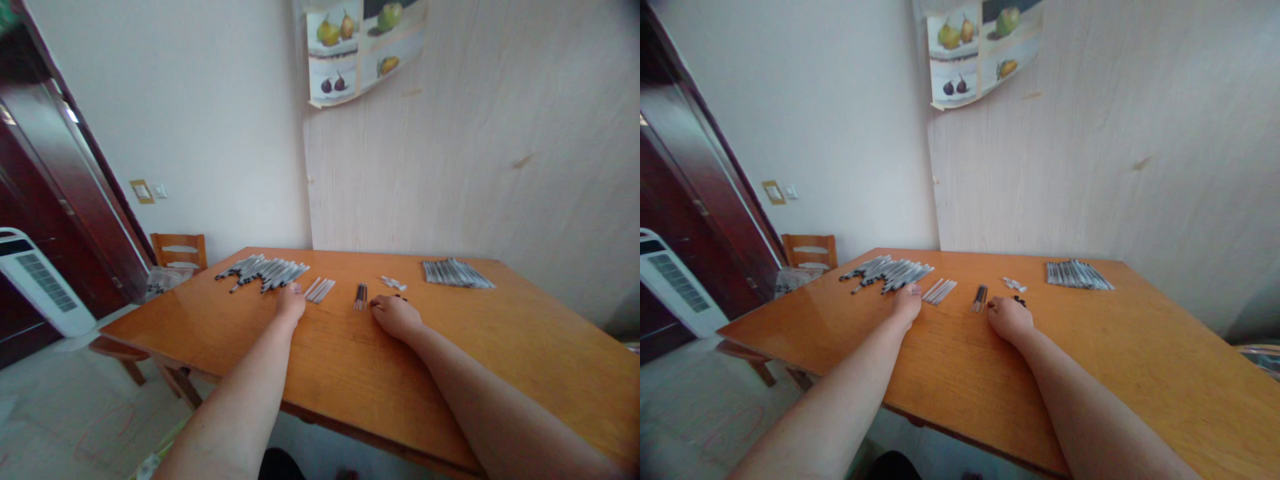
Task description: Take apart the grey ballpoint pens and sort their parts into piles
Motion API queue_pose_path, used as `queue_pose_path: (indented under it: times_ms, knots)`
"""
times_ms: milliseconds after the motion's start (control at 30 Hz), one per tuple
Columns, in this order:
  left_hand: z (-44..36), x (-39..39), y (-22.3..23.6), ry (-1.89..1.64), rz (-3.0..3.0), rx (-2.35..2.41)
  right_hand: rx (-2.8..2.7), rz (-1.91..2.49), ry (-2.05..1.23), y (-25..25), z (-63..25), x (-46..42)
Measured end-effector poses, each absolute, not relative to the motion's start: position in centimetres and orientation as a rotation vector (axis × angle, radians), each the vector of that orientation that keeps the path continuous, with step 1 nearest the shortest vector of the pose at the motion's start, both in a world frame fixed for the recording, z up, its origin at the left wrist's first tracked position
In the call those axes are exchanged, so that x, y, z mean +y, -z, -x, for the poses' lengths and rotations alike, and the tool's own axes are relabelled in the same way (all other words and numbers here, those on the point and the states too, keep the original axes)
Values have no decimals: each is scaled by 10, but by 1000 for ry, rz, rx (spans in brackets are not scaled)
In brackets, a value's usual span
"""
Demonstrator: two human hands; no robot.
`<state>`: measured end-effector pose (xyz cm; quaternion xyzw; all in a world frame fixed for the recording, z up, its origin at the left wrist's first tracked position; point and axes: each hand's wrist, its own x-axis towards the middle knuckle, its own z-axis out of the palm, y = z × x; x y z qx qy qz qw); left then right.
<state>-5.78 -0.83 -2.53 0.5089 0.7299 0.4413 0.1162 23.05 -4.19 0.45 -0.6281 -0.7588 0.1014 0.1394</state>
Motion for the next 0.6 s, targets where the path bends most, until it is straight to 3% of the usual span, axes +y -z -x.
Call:
queue_pose_path:
  times_ms: [267,600]
  knots:
    - [82,-10,21,-1409,-1540,2097,-2183,1808,-283,-4,-230,-42]
    - [136,-22,9,-1269,-1811,2539,-2198,1797,-263,-4,-231,-42]
